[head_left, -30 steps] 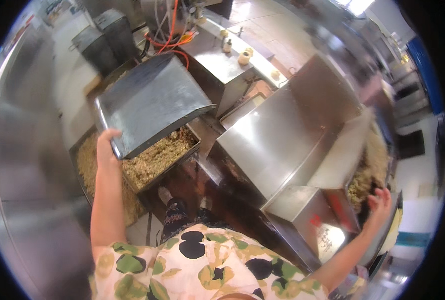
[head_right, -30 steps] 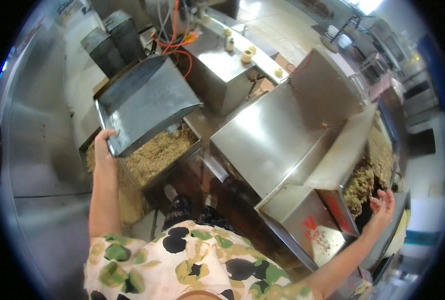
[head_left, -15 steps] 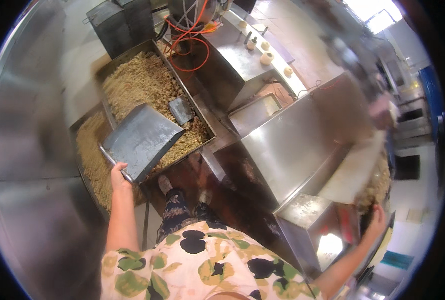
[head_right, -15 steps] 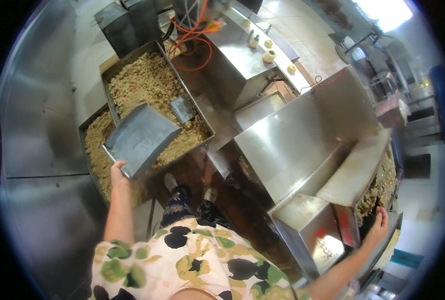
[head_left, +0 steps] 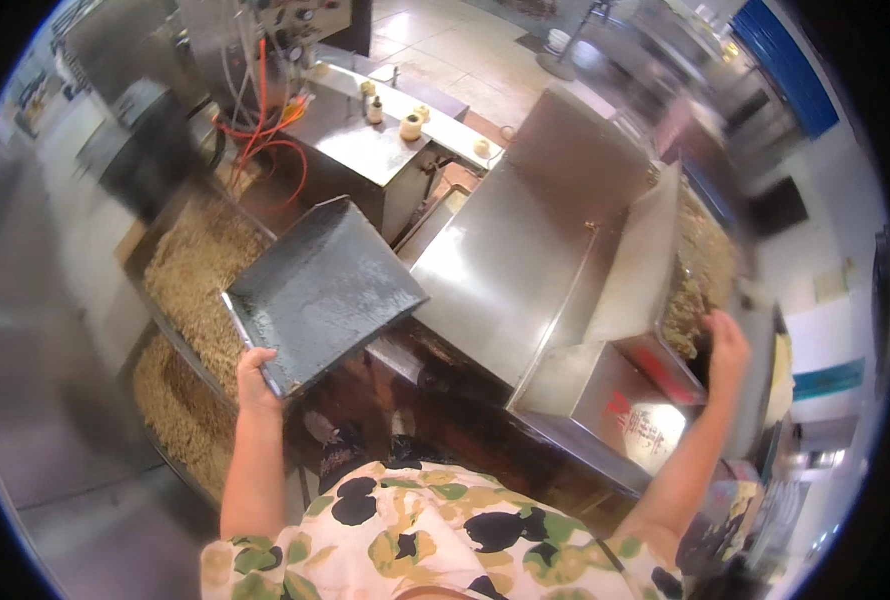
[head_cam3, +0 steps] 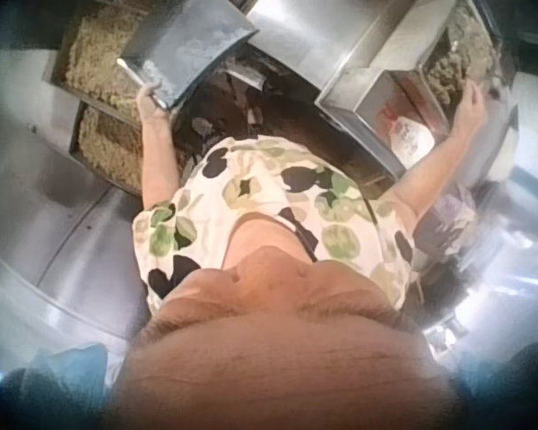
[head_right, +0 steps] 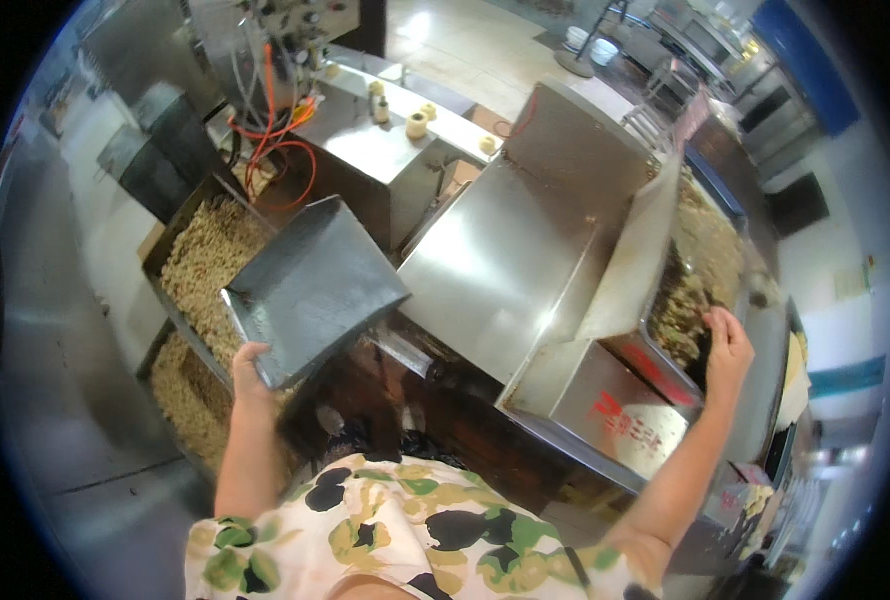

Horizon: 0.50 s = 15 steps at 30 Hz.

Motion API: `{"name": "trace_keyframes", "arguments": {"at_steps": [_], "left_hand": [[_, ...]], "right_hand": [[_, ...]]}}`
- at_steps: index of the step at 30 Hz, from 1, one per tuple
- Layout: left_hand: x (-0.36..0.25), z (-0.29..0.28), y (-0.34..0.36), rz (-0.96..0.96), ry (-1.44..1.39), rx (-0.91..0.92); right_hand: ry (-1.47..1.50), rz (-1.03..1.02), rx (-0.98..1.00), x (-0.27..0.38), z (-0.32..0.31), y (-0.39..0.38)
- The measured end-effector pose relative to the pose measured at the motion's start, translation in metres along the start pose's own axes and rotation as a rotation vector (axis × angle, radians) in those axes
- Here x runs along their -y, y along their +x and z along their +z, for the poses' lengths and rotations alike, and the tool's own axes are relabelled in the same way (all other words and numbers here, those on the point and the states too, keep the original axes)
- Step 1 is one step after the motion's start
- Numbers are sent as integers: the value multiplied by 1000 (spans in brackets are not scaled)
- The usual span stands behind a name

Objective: The person cuts a large mass of dough on a table using a bench scraper, then places a portion into a metal tray. They subsequently scoop a grainy mixture from a large bin into a tray using a metal scoop, repeating the scooping and leveling process multiple times.

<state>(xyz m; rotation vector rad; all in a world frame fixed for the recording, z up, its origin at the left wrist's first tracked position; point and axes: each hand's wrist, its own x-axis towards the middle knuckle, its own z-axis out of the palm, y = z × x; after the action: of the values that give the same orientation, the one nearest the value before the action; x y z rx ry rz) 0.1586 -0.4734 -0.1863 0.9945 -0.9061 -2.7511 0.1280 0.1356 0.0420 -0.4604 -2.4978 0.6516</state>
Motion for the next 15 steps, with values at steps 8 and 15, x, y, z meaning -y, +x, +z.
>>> {"name": "trace_keyframes", "arguments": {"at_steps": [8, 15], "left_hand": [[55, 119, 27, -136, 214, 193], [119, 222, 50, -158, 444, 323]], "right_hand": [[37, -98, -9, 12, -4, -10], [33, -256, 17, 14, -1, -5]]}}
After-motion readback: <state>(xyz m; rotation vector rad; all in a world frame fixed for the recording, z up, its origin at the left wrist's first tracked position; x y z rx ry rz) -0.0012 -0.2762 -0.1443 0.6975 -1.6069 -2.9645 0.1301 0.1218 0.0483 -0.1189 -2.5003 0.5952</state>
